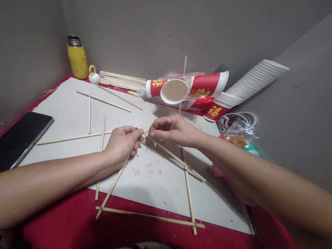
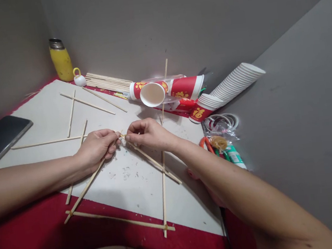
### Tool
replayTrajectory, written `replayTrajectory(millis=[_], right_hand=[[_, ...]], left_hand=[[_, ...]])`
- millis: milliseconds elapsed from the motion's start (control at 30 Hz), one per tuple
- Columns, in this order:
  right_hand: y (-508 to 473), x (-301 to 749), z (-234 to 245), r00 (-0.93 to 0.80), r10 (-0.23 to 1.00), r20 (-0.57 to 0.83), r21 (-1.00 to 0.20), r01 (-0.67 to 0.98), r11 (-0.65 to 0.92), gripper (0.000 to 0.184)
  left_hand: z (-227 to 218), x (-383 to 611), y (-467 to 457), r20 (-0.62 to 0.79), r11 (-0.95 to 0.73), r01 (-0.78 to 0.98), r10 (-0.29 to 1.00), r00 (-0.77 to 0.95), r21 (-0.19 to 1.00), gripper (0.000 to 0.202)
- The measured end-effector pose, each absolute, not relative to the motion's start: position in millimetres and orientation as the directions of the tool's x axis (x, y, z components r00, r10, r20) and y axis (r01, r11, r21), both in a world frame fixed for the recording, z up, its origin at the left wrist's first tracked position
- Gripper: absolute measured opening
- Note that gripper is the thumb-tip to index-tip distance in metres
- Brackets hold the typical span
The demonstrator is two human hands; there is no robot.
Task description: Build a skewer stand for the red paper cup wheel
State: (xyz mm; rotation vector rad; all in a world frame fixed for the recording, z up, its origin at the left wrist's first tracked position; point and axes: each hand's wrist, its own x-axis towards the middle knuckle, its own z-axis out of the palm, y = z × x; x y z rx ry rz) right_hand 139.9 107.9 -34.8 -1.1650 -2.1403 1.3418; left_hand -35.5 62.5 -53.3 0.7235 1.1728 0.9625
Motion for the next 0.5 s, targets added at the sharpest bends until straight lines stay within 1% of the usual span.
replayTrajectory(millis=[100, 200, 267, 333, 400, 467, 500], right_hand=[[109.5, 141.4, -32.8, -0.606, 0.788, -0.112, -0.876, 0.434, 0.21, 0.02], [112.1, 143.0, -33.2, -0.616, 0.773, -0.151, -0.929, 0.356, 0.101, 0.019], [114.5, 144.4, -33.0, -0.646, 0.736, -0.204, -0.948, 0.319, 0.017, 0.021], [116.5, 145.4, -31.9, -0.688, 0.67, -0.278, -0.937, 0.348, -0.031, 0.024], [117.3, 145.1, -30.8, -0.705, 0.622, -0.339, -0.913, 0.406, -0.037, 0.026], [116.2, 142.8, -31.3, -0.677, 0.654, -0.337, -0.916, 0.395, -0.064, 0.03], [115.0, 141.0, -32.4, -0.642, 0.692, -0.33, -0.928, 0.356, -0.113, 0.032]], left_hand=[[-53.8, -35.4, 62.6, -0.417, 0.426, -0.224, 0.905, 0.087, 0.877, 0.026], [-53.2, -34.5, 61.4, -0.423, 0.432, -0.218, 0.902, 0.09, 0.875, 0.027], [-52.4, -33.8, 60.1, -0.423, 0.434, -0.215, 0.901, 0.095, 0.875, 0.027], [-51.7, -33.2, 58.7, -0.424, 0.437, -0.217, 0.9, 0.105, 0.873, 0.027], [-51.4, -33.0, 57.9, -0.433, 0.447, -0.222, 0.894, 0.112, 0.867, 0.027], [-51.5, -33.1, 57.7, -0.435, 0.449, -0.226, 0.893, 0.111, 0.864, 0.028], [-51.9, -33.2, 57.8, -0.432, 0.445, -0.229, 0.896, 0.108, 0.866, 0.028]])
